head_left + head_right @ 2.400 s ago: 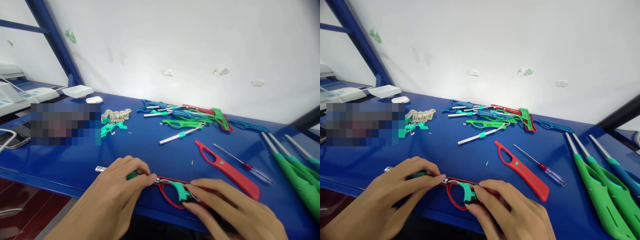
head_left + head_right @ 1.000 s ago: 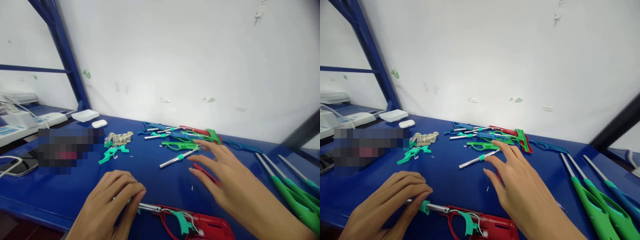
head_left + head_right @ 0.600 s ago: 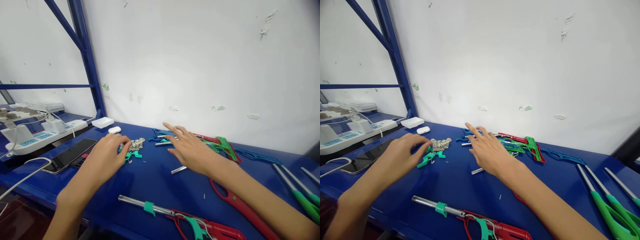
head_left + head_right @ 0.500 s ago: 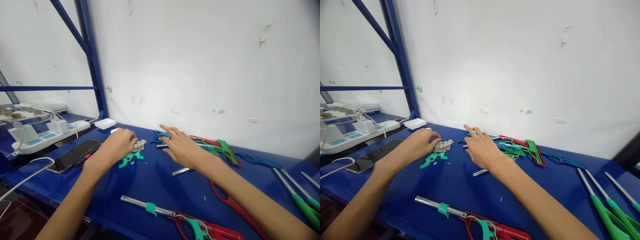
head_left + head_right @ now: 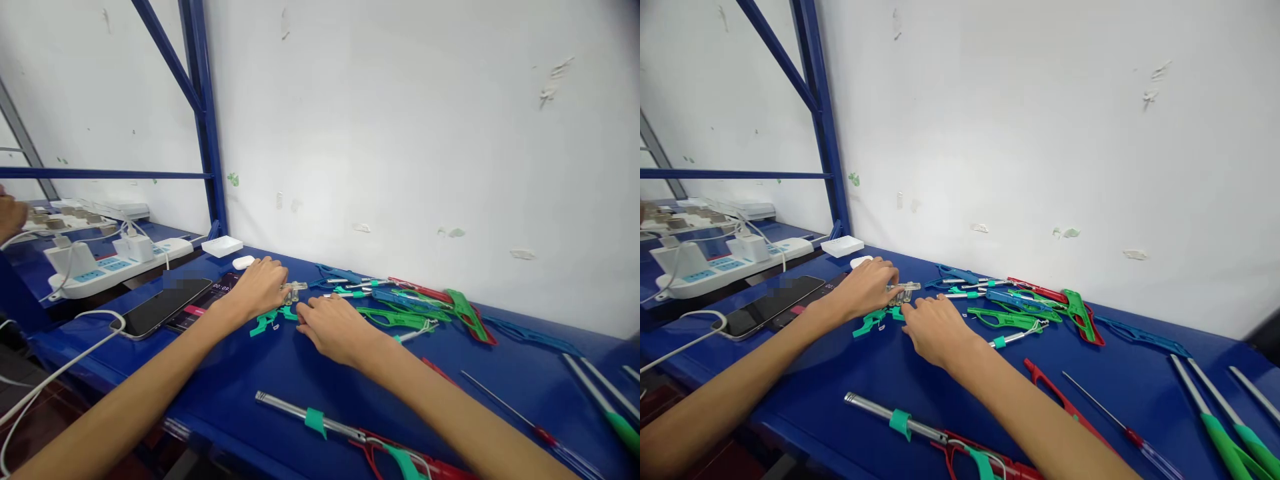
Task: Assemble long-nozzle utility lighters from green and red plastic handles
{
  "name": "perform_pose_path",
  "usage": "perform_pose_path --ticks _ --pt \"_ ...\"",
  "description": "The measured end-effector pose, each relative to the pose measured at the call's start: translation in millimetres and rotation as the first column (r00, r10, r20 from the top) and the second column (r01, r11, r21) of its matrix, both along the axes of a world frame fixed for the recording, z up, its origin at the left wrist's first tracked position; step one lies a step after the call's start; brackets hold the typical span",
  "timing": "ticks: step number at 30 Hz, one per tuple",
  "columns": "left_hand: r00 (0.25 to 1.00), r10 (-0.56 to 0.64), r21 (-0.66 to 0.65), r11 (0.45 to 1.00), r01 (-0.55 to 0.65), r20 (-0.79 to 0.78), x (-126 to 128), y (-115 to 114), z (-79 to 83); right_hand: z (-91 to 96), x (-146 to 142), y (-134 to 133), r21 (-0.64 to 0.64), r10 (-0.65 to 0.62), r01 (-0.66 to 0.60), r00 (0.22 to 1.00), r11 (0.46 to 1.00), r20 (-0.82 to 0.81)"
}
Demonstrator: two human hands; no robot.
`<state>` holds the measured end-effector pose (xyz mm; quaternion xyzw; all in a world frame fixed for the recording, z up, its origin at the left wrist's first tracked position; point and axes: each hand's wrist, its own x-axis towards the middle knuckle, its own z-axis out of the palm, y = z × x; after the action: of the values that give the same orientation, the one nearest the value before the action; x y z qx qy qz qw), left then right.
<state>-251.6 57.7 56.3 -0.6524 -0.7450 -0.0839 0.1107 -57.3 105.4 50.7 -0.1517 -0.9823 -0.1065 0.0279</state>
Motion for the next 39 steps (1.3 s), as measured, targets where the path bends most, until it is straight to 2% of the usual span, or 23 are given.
perform_pose_path --ticks 4,7,12,17,24,26,29,32,34,36,39 --pt "0.983 -0.005 0.127 0.992 -0.018 0.182 2 -6 11.3 10.7 5 9 -0.031 -0.021 0.021 1.0 0.999 -0.02" --pt "0.934 -0.052 0.269 0.962 -0.048 0.352 5 -16 25.7 20.3 5 13 -0.071 0.012 -0.015 0.999 0.997 -0.04" --pt "0.766 -0.166 0.481 0.852 -0.206 0.622 6 -38 43.5 18.3 -14 0 -0.126 0.072 -0.076 0.997 0.989 -0.036" --pt "0.602 -0.254 0.525 0.785 -0.329 0.757 3 -57 43.4 1.0 -38 -15 -0.12 0.03 -0.035 0.998 0.992 -0.047" --pt "0.459 -0.288 0.464 0.821 -0.334 0.841 11 -61 40.1 -21.9 -42 -22 -0.157 0.072 -0.079 0.996 0.984 -0.056" --pt "0.425 -0.305 0.451 0.84 -0.301 0.852 16 -60 39.7 -19.8 -38 -21 -0.192 0.067 -0.079 0.995 0.978 -0.07" --pt "0.385 -0.335 0.441 0.868 -0.229 0.86 27 -58 38.5 -5.6 -21 -17 -0.275 0.014 -0.049 0.992 0.96 -0.128" --pt "0.356 -0.34 0.403 0.908 -0.118 0.87 44 -57 37.0 12.7 11 -10 -0.406 -0.106 -0.007 0.961 0.914 -0.256" --pt "0.34 -0.333 0.367 0.929 -0.038 0.879 58 -57 34.8 20.3 36 -5 -0.519 -0.2 -0.02 0.909 0.855 -0.366" --pt "0.327 -0.326 0.335 0.942 0.031 0.887 73 -57 30.4 21.2 60 1 -0.635 -0.298 -0.075 0.837 0.769 -0.459" --pt "0.318 -0.317 0.299 0.948 0.104 0.894 94 -56 20.3 11.2 85 11 -0.758 -0.414 -0.204 0.736 0.619 -0.536"
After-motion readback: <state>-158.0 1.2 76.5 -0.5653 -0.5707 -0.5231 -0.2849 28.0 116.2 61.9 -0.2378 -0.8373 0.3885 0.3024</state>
